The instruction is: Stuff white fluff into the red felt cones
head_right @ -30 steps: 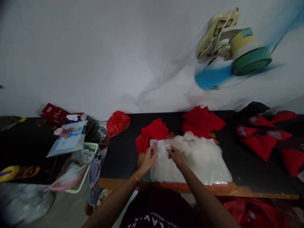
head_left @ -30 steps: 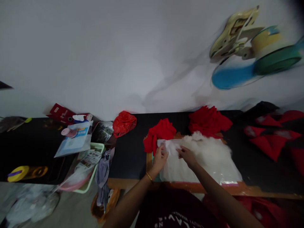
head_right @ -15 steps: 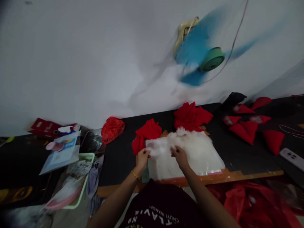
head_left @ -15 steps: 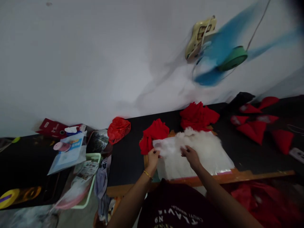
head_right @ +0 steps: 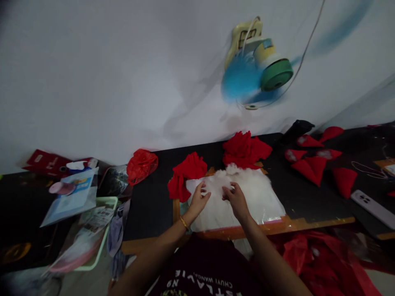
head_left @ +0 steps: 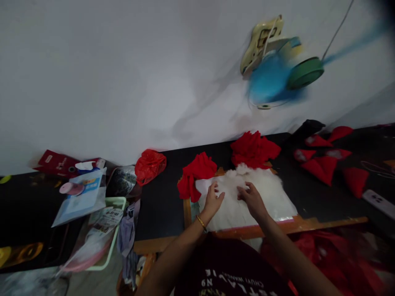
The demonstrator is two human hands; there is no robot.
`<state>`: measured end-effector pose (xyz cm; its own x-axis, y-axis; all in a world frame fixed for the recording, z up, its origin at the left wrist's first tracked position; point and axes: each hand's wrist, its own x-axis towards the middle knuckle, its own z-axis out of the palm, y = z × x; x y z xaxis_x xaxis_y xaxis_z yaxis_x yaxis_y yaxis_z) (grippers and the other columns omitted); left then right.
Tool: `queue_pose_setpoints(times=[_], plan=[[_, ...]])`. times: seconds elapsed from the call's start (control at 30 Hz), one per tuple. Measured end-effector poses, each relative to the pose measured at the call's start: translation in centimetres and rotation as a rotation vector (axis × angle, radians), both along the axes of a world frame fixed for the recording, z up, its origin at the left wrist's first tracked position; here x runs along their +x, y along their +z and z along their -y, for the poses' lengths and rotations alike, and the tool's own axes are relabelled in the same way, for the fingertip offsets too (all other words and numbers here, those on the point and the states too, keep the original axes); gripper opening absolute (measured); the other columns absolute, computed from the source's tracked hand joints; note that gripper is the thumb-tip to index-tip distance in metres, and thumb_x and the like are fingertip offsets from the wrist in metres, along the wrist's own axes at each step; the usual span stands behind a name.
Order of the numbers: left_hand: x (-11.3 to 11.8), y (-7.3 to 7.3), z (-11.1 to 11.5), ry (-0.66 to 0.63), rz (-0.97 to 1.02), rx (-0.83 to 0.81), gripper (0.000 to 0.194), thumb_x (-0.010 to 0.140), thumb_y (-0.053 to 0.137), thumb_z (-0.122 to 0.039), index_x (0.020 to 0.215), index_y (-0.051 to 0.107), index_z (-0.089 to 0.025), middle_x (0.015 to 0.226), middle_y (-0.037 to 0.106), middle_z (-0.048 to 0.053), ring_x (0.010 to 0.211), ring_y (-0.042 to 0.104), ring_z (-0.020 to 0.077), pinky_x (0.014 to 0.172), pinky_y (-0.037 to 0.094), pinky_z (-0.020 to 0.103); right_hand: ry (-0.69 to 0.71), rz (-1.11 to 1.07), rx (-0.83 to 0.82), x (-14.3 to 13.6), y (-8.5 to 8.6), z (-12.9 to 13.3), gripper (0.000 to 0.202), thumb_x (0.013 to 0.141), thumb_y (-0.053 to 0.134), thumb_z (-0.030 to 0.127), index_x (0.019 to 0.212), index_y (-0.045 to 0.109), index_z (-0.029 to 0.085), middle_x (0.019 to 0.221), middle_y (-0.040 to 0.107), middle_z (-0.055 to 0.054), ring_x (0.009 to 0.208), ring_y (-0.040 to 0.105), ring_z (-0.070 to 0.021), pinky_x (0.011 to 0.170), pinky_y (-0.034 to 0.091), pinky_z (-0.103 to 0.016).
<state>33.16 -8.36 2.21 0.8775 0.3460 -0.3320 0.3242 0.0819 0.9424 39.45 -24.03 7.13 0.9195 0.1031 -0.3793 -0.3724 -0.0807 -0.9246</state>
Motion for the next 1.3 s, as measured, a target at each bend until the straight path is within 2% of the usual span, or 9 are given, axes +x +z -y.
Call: queue_pose_setpoints(times=[0.1, 0.27, 0.4, 0.57, 0.73, 0.8, 1.03, 1.17, 1.3], plan=[[-1.1, 1.1, 0.4, -0.191, 0.023, -0.202, 0.05, 0.079, 0.067, -0.03, 0.126, 0.055, -0.017, 0.098, 0.069, 0.007, 0.074, 0.066, 0.0159, 0.064, 0.051, 0.027, 0.117, -0.028, 0.006, -1.0, -0.5, -0.5, 0.046, 0.07, 0.07, 0.052, 0.098, 0.051, 0.021, 0.062, 0.06, 0.004, 0.055, 0.059, -0.016, 0.058, 0.052, -0.03], [-2.0, 0.3, 0.4, -0.031, -0.084, -0.069, 0.009, 0.075, 0.06, -0.021, 0.083, 0.057, -0.019, 0.068, 0.057, -0.004, 0.055, 0.055, 0.0098, 0.051, 0.042, 0.021, 0.373, 0.192, -0.303, -3.4, -2.7, -1.8, 0.03, 0.075, 0.054, 0.044, 0.093, 0.058, 0.02, 0.08, 0.068, -0.008, 0.07, 0.064, -0.022, 0.068, 0.053, -0.037], [-3.0, -0.8, -0.1, -0.033, -0.107, 0.013, 0.006, 0.071, 0.06, -0.014, 0.075, 0.057, -0.018, 0.063, 0.054, -0.005, 0.056, 0.05, 0.0097, 0.053, 0.04, 0.02, 0.525, 0.419, -0.42, -5.3, -4.1, -1.9, 0.032, 0.079, 0.052, 0.045, 0.094, 0.062, 0.019, 0.117, 0.066, -0.019, 0.091, 0.065, -0.0266, 0.074, 0.053, -0.038], [-4.8, -1.2, -0.9, -0.249, -0.073, 0.038, 0.012, 0.077, 0.058, -0.014, 0.081, 0.068, -0.017, 0.069, 0.064, -0.001, 0.061, 0.057, 0.0136, 0.061, 0.047, 0.025, 0.701, 0.262, -0.426, -5.7, -5.1, -0.7, 0.03, 0.082, 0.049, 0.048, 0.076, 0.062, 0.02, 0.071, 0.067, -0.007, 0.063, 0.061, -0.0215, 0.063, 0.049, -0.033], [-4.8, -1.8, -5.0, -0.344, 0.001, 0.791, 0.031, 0.082, 0.055, -0.008, 0.111, 0.067, -0.016, 0.118, 0.066, 0.015, 0.111, 0.057, 0.0277, 0.101, 0.043, 0.044, 0.591, 0.091, -0.375, -5.1, -5.5, 0.6, 0.029, 0.074, 0.048, 0.043, 0.074, 0.066, 0.02, 0.06, 0.064, -0.002, 0.055, 0.061, -0.019, 0.058, 0.047, -0.029], [-4.3, -2.3, -7.3, -0.368, -0.092, 0.899, 0.031, 0.082, 0.052, -0.003, 0.107, 0.067, -0.013, 0.121, 0.063, 0.018, 0.116, 0.053, 0.0295, 0.105, 0.038, 0.047, 0.573, 0.086, -0.369, -5.3, -5.5, 1.0, 0.029, 0.074, 0.049, 0.043, 0.075, 0.067, 0.02, 0.06, 0.064, -0.001, 0.055, 0.061, -0.0186, 0.057, 0.047, -0.029], [-3.3, -3.4, -12.6, -0.334, -0.151, 0.691, 0.018, 0.083, 0.059, -0.013, 0.068, 0.067, -0.018, 0.081, 0.068, 0.008, 0.086, 0.061, 0.0224, 0.089, 0.046, 0.035, 0.514, 0.021, -0.328, -6.4, -5.3, 1.6, 0.031, 0.075, 0.054, 0.049, 0.08, 0.067, 0.021, 0.059, 0.063, 0.001, 0.055, 0.06, -0.0183, 0.056, 0.047, -0.029], [-3.5, -2.7, -12.2, -0.241, -0.152, 0.5, 0.022, 0.087, 0.058, -0.027, 0.071, 0.071, -0.017, 0.069, 0.068, 0.003, 0.067, 0.059, 0.0172, 0.07, 0.047, 0.028, 0.427, -0.037, -0.184, -6.5, -3.1, 1.0, 0.035, 0.076, 0.061, 0.054, 0.082, 0.064, 0.02, 0.072, 0.07, -0.004, 0.061, 0.063, -0.0191, 0.06, 0.051, -0.031], [-3.9, -1.2, -9.7, -0.164, -0.103, 0.351, 0.021, 0.084, 0.061, -0.031, 0.079, 0.074, -0.015, 0.073, 0.072, 0.004, 0.065, 0.06, 0.0157, 0.065, 0.046, 0.025, 0.396, 0.025, 0.097, -6.5, -0.3, -2.0, 0.04, 0.089, 0.055, 0.055, 0.104, 0.065, 0.019, 0.115, 0.072, -0.012, 0.102, 0.068, -0.0246, 0.089, 0.055, -0.036]])
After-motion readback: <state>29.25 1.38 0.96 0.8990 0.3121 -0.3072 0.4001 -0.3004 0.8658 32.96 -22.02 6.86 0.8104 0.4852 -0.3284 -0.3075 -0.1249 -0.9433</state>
